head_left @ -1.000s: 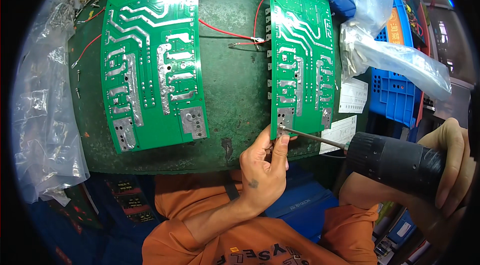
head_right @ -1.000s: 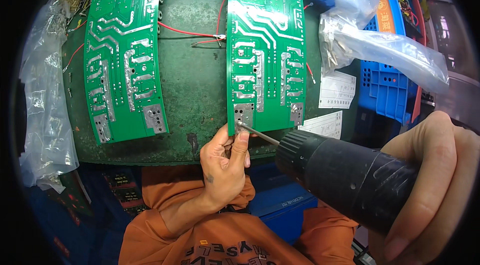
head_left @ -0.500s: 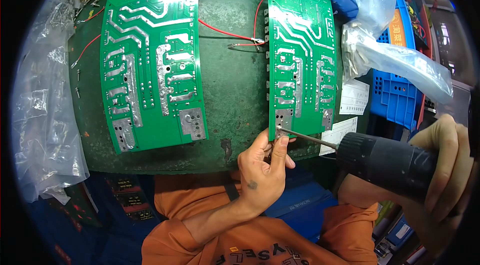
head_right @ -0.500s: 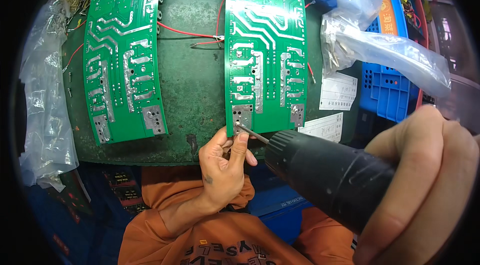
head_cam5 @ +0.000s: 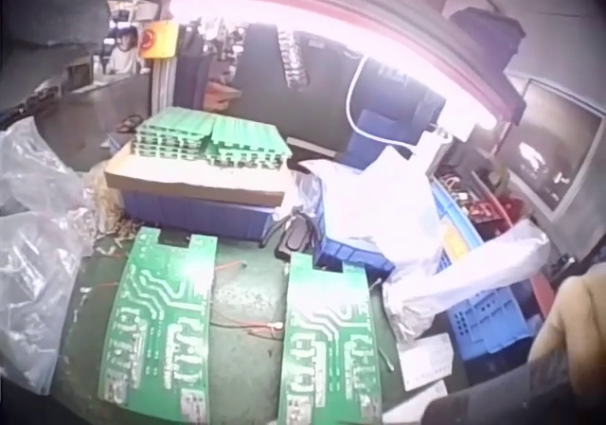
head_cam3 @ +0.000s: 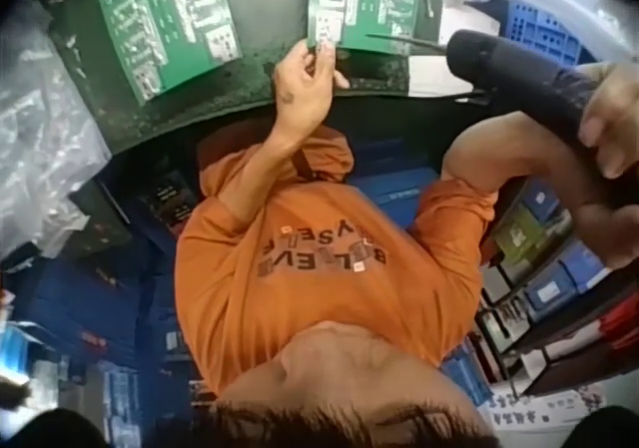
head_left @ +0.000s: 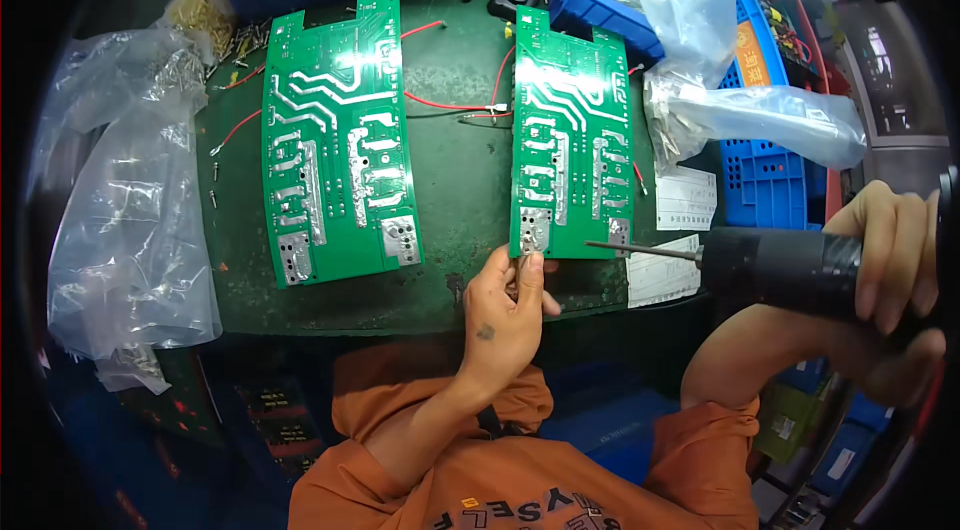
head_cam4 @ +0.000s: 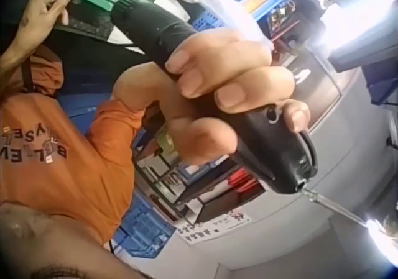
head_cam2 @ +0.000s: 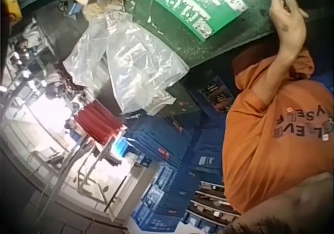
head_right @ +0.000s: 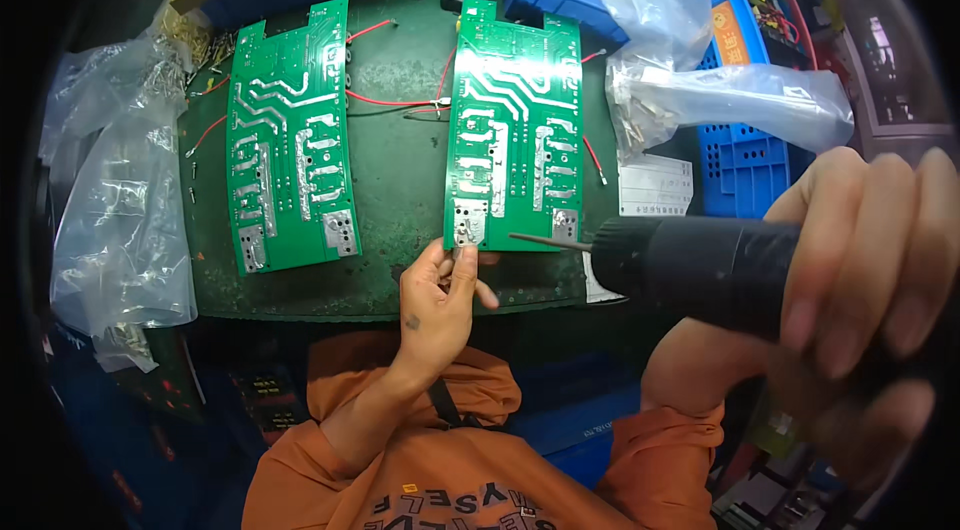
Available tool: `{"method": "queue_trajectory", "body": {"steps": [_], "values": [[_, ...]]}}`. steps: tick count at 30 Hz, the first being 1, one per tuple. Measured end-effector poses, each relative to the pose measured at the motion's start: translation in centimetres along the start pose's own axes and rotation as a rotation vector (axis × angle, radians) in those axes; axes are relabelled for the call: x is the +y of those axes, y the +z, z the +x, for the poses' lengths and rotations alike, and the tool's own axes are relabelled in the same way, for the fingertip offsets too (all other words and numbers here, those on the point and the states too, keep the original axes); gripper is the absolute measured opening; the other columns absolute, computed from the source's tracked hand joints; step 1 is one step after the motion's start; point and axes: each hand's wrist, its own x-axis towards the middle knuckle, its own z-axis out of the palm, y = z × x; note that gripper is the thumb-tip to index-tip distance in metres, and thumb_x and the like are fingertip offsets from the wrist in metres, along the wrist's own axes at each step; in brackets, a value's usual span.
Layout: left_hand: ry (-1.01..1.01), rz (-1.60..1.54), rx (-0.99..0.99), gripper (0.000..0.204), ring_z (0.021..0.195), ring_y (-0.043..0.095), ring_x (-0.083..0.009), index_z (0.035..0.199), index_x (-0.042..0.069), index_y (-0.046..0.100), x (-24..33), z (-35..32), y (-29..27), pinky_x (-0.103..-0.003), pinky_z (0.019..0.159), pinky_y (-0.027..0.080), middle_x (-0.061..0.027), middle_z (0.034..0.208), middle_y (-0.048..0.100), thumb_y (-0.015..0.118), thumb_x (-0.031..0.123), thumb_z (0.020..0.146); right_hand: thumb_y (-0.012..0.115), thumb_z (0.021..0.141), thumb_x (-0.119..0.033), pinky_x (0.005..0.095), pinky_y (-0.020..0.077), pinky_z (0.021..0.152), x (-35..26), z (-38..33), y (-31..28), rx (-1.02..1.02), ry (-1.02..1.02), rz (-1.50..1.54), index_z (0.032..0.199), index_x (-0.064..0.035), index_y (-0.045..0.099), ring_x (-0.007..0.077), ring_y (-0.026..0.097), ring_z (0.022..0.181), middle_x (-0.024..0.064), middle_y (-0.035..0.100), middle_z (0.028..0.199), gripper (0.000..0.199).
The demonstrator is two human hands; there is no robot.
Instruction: Assemble electronic circuit boards by screwing components and sorting them between bins.
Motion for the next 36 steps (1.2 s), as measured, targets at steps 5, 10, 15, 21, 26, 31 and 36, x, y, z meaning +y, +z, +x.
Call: {"method": "queue_trajectory", "body": {"steps": [5,10,15,21,26,31,36], "values": [[-0.227,-0.032,-0.027,0.019,0.044,0.039,-0.0059,0.102,0.000,0.046,-1.2,-2.3,-0.3,-0.019,0.038,0.030,-0.0058,0.075,0.053,0.049,0.014,0.090,0.060,0.084,-0.017,0.0302,0.0491,0.051,-2.8,-1.9,-1.8,0.040,0.063,-0.115,0.119,-0.0034,0.031,0.0194,0.052,0.061,0.0108,0.044,0.081,0.047],[-0.502,-0.520,-0.115,0.039,0.071,0.051,-0.0126,0.117,-0.001,0.038,-0.8,-7.7,-3.4,-0.022,0.054,0.040,-0.0111,0.097,0.051,0.049,-0.006,0.079,0.061,0.083,-0.012,0.0306,0.0493,0.052,-4.5,-3.1,-5.1,-0.008,0.105,-0.070,0.117,-0.0049,0.034,0.0202,0.053,0.062,0.0111,0.045,0.079,0.045],[-0.582,-0.486,-0.122,0.043,0.079,0.053,-0.0148,0.118,-0.004,0.039,0.8,-8.4,-3.3,-0.023,0.065,0.043,-0.0125,0.098,0.054,0.050,-0.007,0.077,0.061,0.082,-0.010,0.0306,0.0486,0.051,-4.7,-4.3,-4.9,0.100,0.071,-0.034,0.120,-0.0059,0.030,0.0194,0.051,0.060,0.0105,0.045,0.078,0.050],[-0.050,-0.265,0.002,0.018,0.049,0.042,-0.0101,0.084,0.000,0.047,5.9,-9.0,-9.1,-0.020,0.042,0.034,-0.0085,0.068,0.051,0.057,0.013,0.076,0.064,0.070,-0.012,0.0182,0.0349,0.059,-6.5,-6.8,-6.9,0.235,0.090,-0.167,0.078,-0.0043,0.034,0.0086,0.041,0.059,0.0028,0.037,0.071,0.031],[0.512,1.018,0.611,0.016,0.058,0.051,-0.0128,0.075,-0.002,0.055,14.1,-2.4,-16.5,-0.027,0.053,0.042,-0.0054,0.065,0.054,0.057,0.013,0.080,0.062,0.071,-0.010,0.0164,0.0346,0.056,-5.1,-8.0,-7.2,0.233,0.075,-0.188,0.080,-0.0008,0.035,0.0084,0.041,0.058,0.0031,0.038,0.071,0.030],[0.467,1.573,0.729,0.019,0.073,0.058,-0.0349,0.080,-0.003,0.058,13.4,2.8,-21.4,-0.041,0.065,0.045,-0.0186,0.075,0.059,0.062,0.015,0.075,0.063,0.076,-0.005,0.0247,0.0430,0.047,-4.6,-5.4,-4.6,0.113,0.101,-0.115,0.112,-0.0048,0.032,0.0153,0.046,0.055,0.0081,0.042,0.074,0.048],[0.456,1.588,0.782,0.021,0.068,0.056,-0.0361,0.075,-0.003,0.054,11.9,4.4,-23.1,-0.044,0.062,0.042,-0.0202,0.069,0.056,0.063,0.015,0.074,0.063,0.075,-0.005,0.0245,0.0431,0.047,-4.7,-5.4,-3.8,0.125,0.085,-0.132,0.112,-0.0042,0.033,0.0158,0.046,0.054,0.0084,0.043,0.074,0.048]]}}
